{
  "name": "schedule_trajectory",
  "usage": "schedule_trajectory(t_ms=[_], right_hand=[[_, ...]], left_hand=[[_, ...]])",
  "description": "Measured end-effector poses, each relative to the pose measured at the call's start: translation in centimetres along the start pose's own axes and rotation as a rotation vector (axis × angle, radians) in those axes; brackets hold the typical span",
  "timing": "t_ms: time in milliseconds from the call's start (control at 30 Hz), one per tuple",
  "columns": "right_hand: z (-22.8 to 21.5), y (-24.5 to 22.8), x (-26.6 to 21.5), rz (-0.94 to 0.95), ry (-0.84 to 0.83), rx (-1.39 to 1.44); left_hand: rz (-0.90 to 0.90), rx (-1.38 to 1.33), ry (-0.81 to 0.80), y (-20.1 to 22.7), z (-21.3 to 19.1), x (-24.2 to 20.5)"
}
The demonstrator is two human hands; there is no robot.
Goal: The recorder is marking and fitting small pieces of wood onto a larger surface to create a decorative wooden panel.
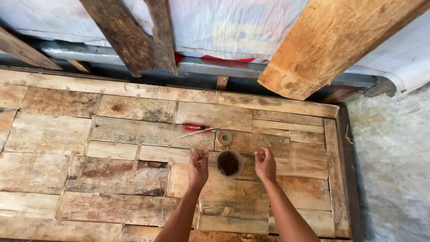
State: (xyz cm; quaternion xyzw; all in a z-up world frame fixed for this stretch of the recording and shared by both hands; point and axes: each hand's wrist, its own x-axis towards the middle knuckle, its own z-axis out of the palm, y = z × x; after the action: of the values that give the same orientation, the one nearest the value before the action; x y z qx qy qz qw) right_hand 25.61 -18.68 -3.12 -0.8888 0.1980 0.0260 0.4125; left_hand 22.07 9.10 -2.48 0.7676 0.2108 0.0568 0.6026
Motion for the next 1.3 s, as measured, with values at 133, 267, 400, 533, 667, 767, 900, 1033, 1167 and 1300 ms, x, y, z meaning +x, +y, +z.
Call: schedule_trajectory(t_ms=[133, 267, 400, 533, 667, 767, 900, 1033, 1167, 1300], right_hand=[[1.2, -4.4, 1.8, -0.039, -0.067, -0.009], [1.6, -4.3, 4.6, -0.102, 0.016, -0.07], [0.2, -1.0, 5.4, -0.163, 0.195, -0.194], [-1.2, 2.3, 5.1, -0.223, 0.33, -0.273], [-2.3, 3.5, 5.8, -0.209, 0.372, -0.231], [-2.1, 4.3, 5.9, -0.178, 0.344, -0.166], [-2.3, 4.2, 5.9, -0.108, 0.28, -0.147], [-2.7, 2.9, 5.4, -0.029, 0.206, -0.156], [-2.6, 2.7, 5.2, -0.007, 0.189, -0.129], [-2.4, 3.2, 5.3, -0.01, 0.192, -0.123]], left_hand=[[0.007, -0.034, 0.005, 0.0, 2.0, 2.0], [0.095, -0.078, 0.023, 0.4, 3.6, 4.3], [0.052, -0.076, -0.017, 1.5, 4.4, 4.4], [0.126, 0.018, -0.009, 0.5, 5.1, 4.1], [0.114, 0.033, 0.028, -0.8, 5.9, 4.4], [0.087, -0.099, 0.074, -4.1, 6.6, 4.7], [-0.028, -0.213, 0.075, -3.7, 6.9, 4.2], [-0.082, -0.243, 0.048, -2.5, 7.1, 4.0], [-0.081, -0.181, 0.053, -2.7, 7.4, 4.0], [-0.108, -0.049, 0.034, -1.7, 7.3, 4.0]])
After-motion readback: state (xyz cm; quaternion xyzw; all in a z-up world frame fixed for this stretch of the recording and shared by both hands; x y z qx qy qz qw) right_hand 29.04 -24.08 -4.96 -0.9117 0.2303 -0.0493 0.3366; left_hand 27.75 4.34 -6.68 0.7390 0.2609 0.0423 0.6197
